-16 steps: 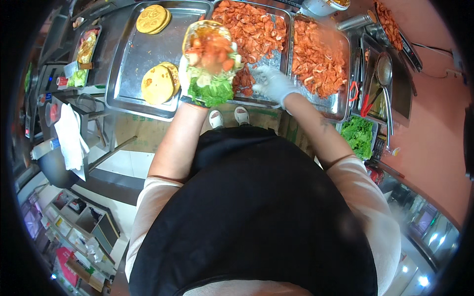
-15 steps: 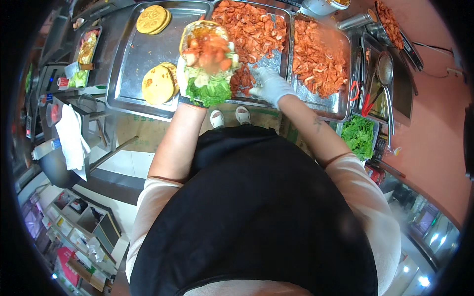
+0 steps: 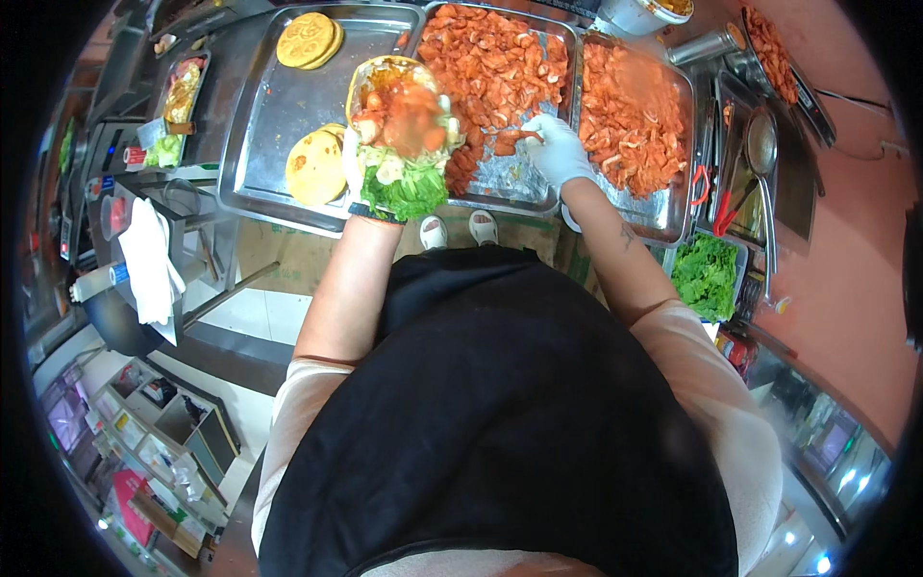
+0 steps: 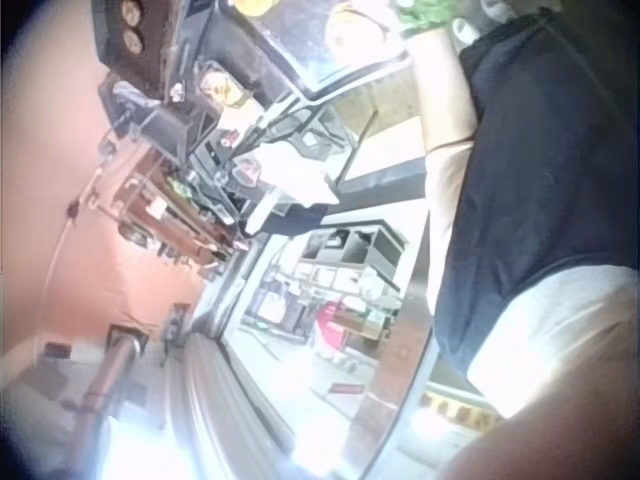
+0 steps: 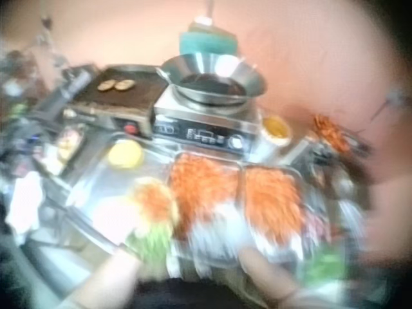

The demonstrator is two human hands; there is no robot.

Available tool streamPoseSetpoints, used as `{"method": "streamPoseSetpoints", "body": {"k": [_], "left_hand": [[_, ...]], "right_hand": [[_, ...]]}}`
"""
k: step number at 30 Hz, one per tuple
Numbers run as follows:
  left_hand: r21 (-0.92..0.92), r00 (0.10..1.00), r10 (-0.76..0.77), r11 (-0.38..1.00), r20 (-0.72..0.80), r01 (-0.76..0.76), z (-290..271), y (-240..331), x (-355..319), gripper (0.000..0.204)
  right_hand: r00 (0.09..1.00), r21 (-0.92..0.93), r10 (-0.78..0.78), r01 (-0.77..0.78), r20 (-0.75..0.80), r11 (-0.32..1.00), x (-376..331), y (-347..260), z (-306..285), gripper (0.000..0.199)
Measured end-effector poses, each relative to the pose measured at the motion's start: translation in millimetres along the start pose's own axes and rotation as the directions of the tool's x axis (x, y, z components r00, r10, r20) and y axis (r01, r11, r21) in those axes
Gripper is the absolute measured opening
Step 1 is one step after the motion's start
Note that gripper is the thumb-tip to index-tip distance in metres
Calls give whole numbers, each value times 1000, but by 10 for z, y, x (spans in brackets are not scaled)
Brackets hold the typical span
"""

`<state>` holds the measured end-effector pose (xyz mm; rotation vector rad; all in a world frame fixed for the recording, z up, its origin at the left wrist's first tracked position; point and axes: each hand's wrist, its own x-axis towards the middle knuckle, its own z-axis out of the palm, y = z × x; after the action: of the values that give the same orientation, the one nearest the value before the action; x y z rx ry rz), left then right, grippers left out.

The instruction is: The person prepares a wrap by spreading sauce on a flatbread, adding lettuce, shredded vegetables, and cooked meat. They then fold the wrap, place it into a paper bag, and hand it to a customer.

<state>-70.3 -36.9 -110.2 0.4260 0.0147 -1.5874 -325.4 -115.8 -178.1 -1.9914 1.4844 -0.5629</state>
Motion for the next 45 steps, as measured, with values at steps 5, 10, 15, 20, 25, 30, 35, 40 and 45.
{"method": "streamPoseSetpoints", "body": {"k": [5,10,15,20,25,30,35,40,45], "left_hand": [[-68,998,-14,998,-59,10,173,-23,52,43],[-157,954,-120,973,276,168,337,-144,76,53],[-118,960,-162,974,230,193,400,-246,92,54],[-8,971,-210,977,114,212,581,-301,104,60],[-340,809,-173,843,562,417,345,-404,329,76],[-373,847,-225,822,482,431,167,-477,467,72],[-126,956,-290,951,-42,283,264,-390,374,60],[-101,964,-231,971,-135,218,500,-438,351,54],[-14,963,-185,982,-196,186,713,-548,305,48]], "right_hand": [[997,713,49,-75,57,697,82,-993,-521,23],[880,260,-456,475,-131,841,139,-1819,-806,31],[910,288,-346,402,-228,869,248,-1648,-844,31],[921,851,-249,-141,301,507,551,-1554,-700,36],[848,827,-268,-294,457,479,602,-1390,-525,43],[946,927,-164,-223,281,300,452,-1265,-462,43],[965,928,-66,-222,252,300,303,-1096,-346,51],[984,899,-103,-88,145,428,215,-1101,-231,52],[990,838,-140,69,10,542,161,-1098,-234,42]]}}
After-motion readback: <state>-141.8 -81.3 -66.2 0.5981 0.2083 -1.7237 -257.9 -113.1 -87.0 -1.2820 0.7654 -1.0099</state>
